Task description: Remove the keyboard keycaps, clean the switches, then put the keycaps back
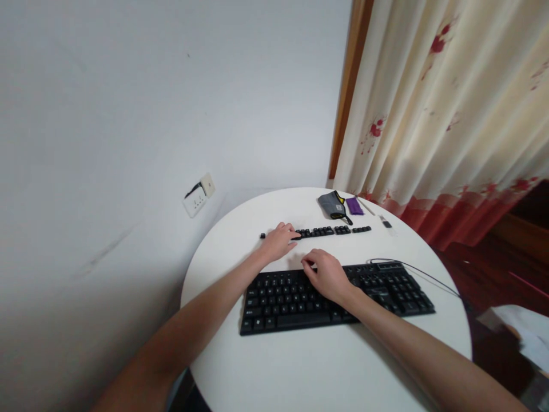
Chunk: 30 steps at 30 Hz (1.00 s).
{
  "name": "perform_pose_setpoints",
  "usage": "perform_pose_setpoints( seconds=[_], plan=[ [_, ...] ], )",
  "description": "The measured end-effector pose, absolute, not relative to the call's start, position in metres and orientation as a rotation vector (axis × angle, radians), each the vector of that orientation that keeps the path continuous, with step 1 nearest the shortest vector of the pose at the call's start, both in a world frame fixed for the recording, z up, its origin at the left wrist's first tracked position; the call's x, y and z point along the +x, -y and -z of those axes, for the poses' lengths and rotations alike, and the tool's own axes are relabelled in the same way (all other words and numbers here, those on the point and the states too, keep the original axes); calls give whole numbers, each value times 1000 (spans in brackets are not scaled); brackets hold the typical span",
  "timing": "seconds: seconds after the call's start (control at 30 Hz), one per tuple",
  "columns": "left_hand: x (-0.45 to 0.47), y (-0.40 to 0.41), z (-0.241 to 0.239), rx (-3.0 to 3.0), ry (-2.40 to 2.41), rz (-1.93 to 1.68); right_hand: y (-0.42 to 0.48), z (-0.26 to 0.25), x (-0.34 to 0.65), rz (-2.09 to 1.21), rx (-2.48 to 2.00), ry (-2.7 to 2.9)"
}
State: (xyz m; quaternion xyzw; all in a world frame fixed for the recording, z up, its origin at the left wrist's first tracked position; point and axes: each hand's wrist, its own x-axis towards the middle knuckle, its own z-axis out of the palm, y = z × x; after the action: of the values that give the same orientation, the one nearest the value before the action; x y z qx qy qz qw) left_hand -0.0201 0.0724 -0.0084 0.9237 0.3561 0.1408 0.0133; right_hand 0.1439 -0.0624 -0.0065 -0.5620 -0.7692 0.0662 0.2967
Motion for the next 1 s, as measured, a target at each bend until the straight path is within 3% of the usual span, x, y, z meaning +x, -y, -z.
perform_pose_setpoints(
  seconds=[0.57, 1.0],
  plan=[
    [-26, -71, 2, 2714, -948, -439, 15, 4, 153, -218, -1566, 2089],
    [-40, -55, -16, 2249, -921, -417, 8, 13, 155, -483, -1425, 2079]
  ],
)
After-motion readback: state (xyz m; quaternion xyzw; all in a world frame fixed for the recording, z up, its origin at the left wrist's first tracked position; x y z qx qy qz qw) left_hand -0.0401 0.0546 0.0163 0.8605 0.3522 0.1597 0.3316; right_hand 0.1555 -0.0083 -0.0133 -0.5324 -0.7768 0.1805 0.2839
